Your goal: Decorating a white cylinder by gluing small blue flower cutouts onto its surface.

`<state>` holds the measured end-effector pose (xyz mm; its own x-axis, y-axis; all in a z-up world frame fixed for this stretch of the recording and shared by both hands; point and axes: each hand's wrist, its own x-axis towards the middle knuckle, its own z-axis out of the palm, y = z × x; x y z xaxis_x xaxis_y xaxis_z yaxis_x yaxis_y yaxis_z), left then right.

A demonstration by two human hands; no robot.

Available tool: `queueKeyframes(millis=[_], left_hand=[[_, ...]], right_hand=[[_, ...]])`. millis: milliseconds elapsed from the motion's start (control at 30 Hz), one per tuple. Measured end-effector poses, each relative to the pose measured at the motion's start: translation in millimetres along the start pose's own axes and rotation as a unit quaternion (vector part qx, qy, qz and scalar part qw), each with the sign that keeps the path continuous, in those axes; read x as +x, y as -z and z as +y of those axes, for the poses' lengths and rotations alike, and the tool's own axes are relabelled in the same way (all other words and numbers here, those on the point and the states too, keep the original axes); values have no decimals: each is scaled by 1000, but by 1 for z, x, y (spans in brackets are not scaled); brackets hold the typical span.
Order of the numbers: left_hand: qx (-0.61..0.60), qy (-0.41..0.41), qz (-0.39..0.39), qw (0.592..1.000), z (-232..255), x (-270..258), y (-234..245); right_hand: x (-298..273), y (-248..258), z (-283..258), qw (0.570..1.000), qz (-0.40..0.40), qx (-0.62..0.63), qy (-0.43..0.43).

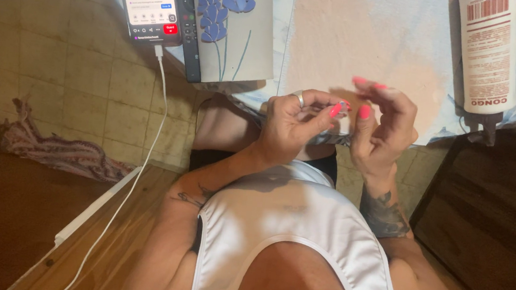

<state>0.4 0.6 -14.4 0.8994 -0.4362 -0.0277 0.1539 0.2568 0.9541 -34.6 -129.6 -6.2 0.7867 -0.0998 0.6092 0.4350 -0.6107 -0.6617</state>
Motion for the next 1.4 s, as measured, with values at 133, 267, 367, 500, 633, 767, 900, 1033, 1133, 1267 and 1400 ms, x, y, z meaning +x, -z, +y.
queueKeyframes(millis=[133, 267, 367, 500, 633, 767, 900, 1033, 1133, 1267, 1400], left_hand=[[114, -113, 28, 987, 8, 3, 1], [193, -198, 51, 960, 7, 2, -1], [263, -249, 72, 929, 3, 2, -1], [299, -279, 72, 910, 5, 2, -2], [385, -333, 83, 857, -1, 1, -2], [442, -373, 110, 809, -1, 1, -4], [452, -386, 106, 797, 0, 2, -2], [441, -377, 99, 808, -1, 2, 0], [414, -355, 89, 833, -1, 0, 1], [382, -339, 67, 857, 1, 0, 3], [384, -328, 84, 859, -4, -2, 3]], right_hand=[[-8, 4, 1, 993, -39, 45, -97], [-15, 1, 2, 985, -101, 22, -140], [-12, 0, -2, 982, -103, 26, -157], [-15, 2, 1, 980, -100, 35, -169], [-16, 0, 2, 974, -77, 72, -199], [-20, 2, 5, 975, -73, 83, -195], [-22, 1, 5, 972, -68, 94, -203], [-20, -2, 3, 969, -62, 111, -213], [-18, -4, -1, 964, -60, 122, -227], [-17, -5, -3, 961, -66, 129, -237], [-18, -6, -2, 959, -66, 136, -242]])
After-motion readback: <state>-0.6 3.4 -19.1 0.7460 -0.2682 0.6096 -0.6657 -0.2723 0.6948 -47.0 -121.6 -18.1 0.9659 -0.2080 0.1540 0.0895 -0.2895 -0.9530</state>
